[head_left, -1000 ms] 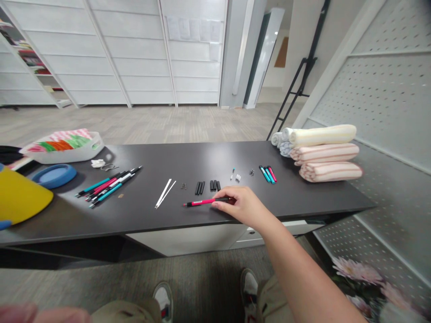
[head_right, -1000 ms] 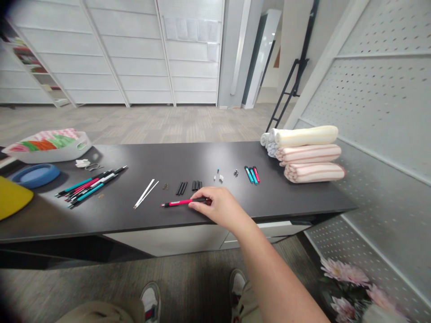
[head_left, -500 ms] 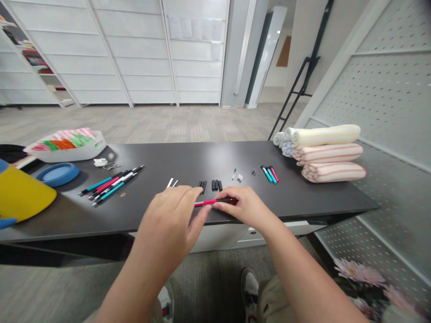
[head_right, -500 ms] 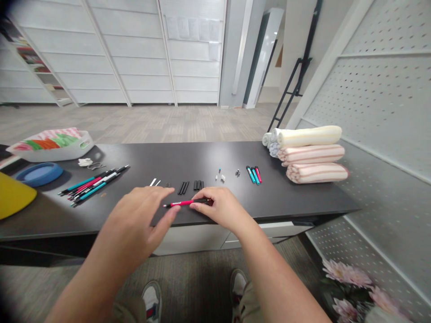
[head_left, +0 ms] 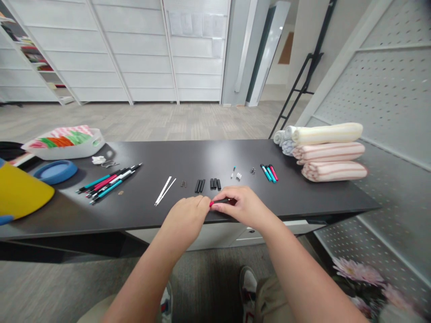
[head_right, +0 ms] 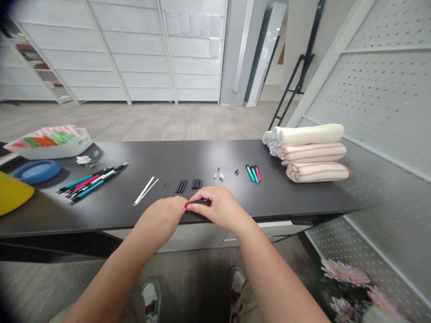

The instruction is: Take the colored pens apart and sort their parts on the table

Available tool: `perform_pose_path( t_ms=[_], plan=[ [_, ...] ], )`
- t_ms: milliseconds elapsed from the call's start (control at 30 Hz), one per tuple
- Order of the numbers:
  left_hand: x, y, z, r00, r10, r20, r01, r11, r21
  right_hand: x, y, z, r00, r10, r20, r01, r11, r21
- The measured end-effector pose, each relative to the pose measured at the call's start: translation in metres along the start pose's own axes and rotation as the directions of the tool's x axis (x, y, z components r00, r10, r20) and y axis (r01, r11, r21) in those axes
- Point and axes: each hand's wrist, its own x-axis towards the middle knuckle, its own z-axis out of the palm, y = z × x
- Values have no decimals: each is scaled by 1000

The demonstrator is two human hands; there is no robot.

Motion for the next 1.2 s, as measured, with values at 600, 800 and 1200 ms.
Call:
perform_pose_path(
  t_ms=[600,800,1200],
  plan=[
    [-9,1,-28,977,-57,206,63,998,-21,-3,1,-5,996,92,23,-94,985,143],
    [-14,5,-36,961,-70,268,80,997,-25,-3,1,-5,993,106,46,-113,981,161],
    [-24,1,-40,944,-67,324,107,989,-106,-3,1,-5,983,149,105,-169,962,214]
  ],
)
